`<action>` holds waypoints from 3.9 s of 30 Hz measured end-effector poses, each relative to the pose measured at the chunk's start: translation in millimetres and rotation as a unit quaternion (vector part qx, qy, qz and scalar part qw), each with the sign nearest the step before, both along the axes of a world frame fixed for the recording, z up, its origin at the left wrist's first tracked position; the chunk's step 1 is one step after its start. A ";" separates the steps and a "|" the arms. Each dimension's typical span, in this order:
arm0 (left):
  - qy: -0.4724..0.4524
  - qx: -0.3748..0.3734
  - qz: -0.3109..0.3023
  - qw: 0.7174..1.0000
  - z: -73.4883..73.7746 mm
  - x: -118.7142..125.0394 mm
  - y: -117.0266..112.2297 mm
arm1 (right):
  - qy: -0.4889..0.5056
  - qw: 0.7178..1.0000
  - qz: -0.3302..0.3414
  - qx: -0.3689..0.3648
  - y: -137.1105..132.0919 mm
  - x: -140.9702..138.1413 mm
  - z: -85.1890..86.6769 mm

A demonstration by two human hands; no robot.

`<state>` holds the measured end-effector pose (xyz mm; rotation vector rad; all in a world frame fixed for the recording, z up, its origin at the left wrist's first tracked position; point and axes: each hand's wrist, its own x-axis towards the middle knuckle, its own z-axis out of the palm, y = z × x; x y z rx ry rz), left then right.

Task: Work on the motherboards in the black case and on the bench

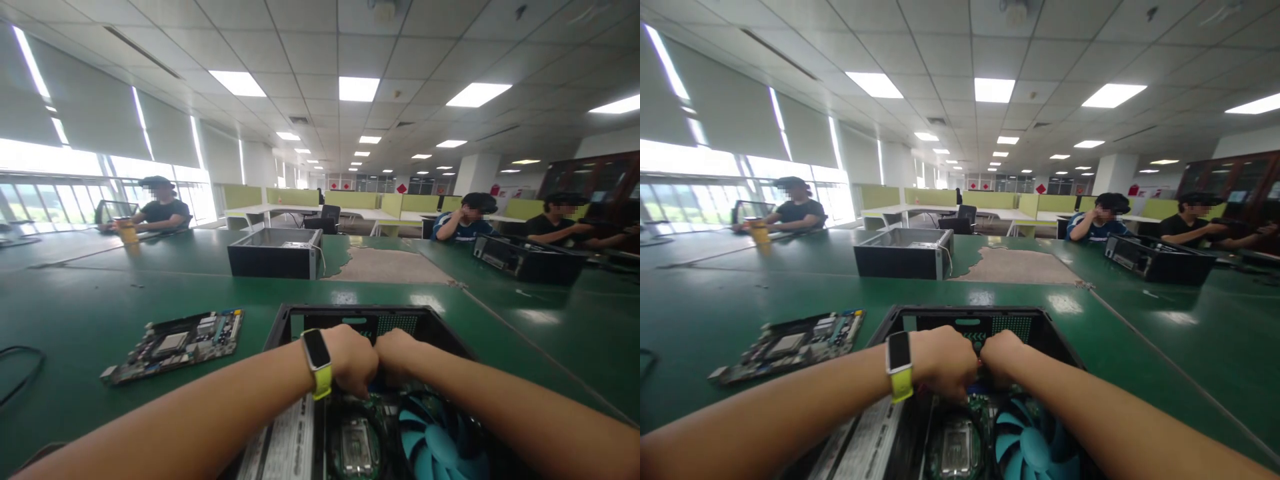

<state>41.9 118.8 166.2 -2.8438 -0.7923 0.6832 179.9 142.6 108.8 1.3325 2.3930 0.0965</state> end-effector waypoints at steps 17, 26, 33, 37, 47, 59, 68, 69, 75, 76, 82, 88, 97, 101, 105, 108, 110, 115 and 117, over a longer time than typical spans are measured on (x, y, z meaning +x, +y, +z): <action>0.053 -0.043 0.077 0.995 -75.3 30.4 52.1 | -0.065 0.998 -0.014 -0.010 11.9 -5.1 -17.0; 0.052 -0.056 0.095 0.993 -78.4 28.3 54.7 | -0.055 0.998 -0.017 -0.008 12.9 -6.4 -16.1; 0.067 -0.064 0.091 0.992 -74.4 27.6 50.9 | -0.053 0.998 -0.022 -0.001 13.7 -5.0 -14.0; 0.086 -0.067 0.090 0.990 -70.4 28.4 48.9 | -0.052 0.998 -0.025 -0.001 13.1 -5.5 -12.8; 0.086 -0.062 0.081 0.991 -61.7 29.1 42.6 | -0.063 0.997 -0.038 -0.009 15.1 -5.0 -9.8; 0.105 -0.058 0.081 0.989 -63.9 31.4 41.4 | -0.065 0.997 -0.039 -0.013 15.0 -5.4 -13.1; 0.123 -0.054 0.086 0.987 -62.7 30.5 41.8 | -0.087 0.995 -0.028 -0.026 12.8 -7.9 -7.3; 0.123 -0.054 0.087 0.987 -63.0 30.4 42.1 | -0.089 0.995 -0.027 -0.028 13.1 -7.8 -7.7; 0.115 -0.051 0.089 0.988 -65.0 30.5 42.8 | -0.093 0.995 -0.026 -0.027 14.2 -7.4 -10.5; 0.113 -0.051 0.089 0.988 -65.2 30.5 42.8 | -0.093 0.995 -0.026 -0.027 14.2 -7.6 -10.5; 0.102 -0.052 0.094 0.989 -66.3 29.4 43.8 | -0.094 0.995 -0.025 -0.026 14.1 -7.1 -10.2; 0.101 -0.055 0.099 0.988 -67.8 30.1 45.5 | -0.090 0.995 -0.023 -0.022 13.4 -7.2 -9.7; 0.099 -0.059 0.094 0.989 -61.2 29.0 41.8 | -0.093 0.995 -0.027 -0.028 13.1 -8.0 -7.8; 0.095 -0.056 0.096 0.989 -61.4 29.0 41.4 | -0.090 0.995 -0.032 -0.029 12.7 -7.4 -7.8; 0.092 -0.051 0.096 0.990 -61.5 29.4 40.8 | -0.081 0.996 -0.041 -0.025 13.6 -6.4 -9.3; 0.094 -0.054 0.096 0.989 -60.2 29.7 39.7 | -0.078 0.996 -0.048 -0.024 14.6 -5.5 -10.5; 0.096 -0.058 0.094 0.989 -59.5 29.7 39.2 | -0.076 0.996 -0.051 -0.024 15.3 -4.9 -11.1; 0.093 -0.059 0.093 0.990 -60.1 29.6 40.4 | -0.074 0.995 -0.059 -0.024 17.0 -4.0 -12.3; 0.090 -0.059 0.093 0.990 -60.2 29.7 40.8 | -0.077 0.995 -0.060 -0.026 17.4 -4.1 -12.3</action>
